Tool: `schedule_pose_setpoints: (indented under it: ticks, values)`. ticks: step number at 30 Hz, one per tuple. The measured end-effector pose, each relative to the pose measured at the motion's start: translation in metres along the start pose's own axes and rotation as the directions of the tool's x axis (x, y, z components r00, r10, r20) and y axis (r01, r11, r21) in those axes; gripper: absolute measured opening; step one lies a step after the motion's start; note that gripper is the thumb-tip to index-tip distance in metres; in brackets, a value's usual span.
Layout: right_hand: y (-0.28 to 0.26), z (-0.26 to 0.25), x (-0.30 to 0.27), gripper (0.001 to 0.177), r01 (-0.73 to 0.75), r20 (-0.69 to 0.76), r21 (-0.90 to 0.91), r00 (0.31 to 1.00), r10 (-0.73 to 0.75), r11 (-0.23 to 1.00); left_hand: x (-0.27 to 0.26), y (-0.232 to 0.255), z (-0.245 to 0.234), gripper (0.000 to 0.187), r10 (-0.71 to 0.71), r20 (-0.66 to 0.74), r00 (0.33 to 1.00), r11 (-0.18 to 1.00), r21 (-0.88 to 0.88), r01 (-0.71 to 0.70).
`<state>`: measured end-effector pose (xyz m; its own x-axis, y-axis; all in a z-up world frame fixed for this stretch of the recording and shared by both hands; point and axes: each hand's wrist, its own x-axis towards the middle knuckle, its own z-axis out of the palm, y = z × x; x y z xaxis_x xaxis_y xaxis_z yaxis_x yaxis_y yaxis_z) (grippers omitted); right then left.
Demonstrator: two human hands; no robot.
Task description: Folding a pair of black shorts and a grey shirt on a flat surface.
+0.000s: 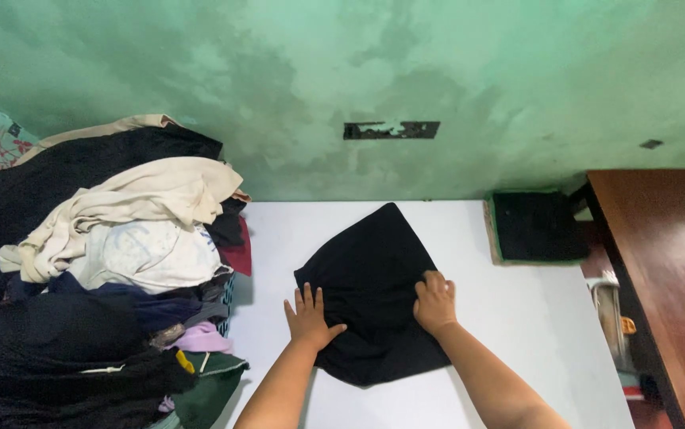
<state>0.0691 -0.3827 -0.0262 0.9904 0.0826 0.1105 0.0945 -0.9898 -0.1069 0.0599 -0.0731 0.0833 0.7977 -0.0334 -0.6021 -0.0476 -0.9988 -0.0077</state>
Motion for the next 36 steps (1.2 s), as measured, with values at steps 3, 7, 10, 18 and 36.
schedule_pose_setpoints:
  ticks: [3, 7, 10, 18, 36]
  values:
    - [0.004, 0.013, 0.026, 0.057, 0.152, -0.021, 0.187, 0.988, -0.15, 0.971, 0.023, -0.002, -0.002, 0.117, -0.038, -0.017, 0.999, 0.998, -0.051, 0.038]
    - [0.0, -0.028, 0.062, 0.081, 0.038, 0.227, 0.164, 0.971, -0.075, 0.986, 0.038, -0.002, -0.018, 0.119, -0.051, -0.01, 0.999, 0.997, -0.055, 0.05]
    - [0.007, -0.023, 0.087, 0.078, -0.046, 0.417, -0.098, 0.905, 0.083, 0.994, 0.042, 0.003, -0.031, 0.12, -0.044, 0.03, 0.999, 0.999, -0.026, 0.044]
    - [0.008, 0.003, 0.119, 0.081, 0.153, 0.365, 0.071, 0.916, -0.168, 0.986, 0.068, 0.009, -0.02, 0.128, -0.019, -0.059, 0.998, 0.997, -0.076, 0.015]
    - [0.005, -0.011, 0.063, 0.075, -0.118, 0.255, -0.082, 0.957, 0.135, 0.99, 0.041, -0.011, 0.001, 0.1, -0.051, -0.332, 0.942, 0.996, -0.085, 0.024]
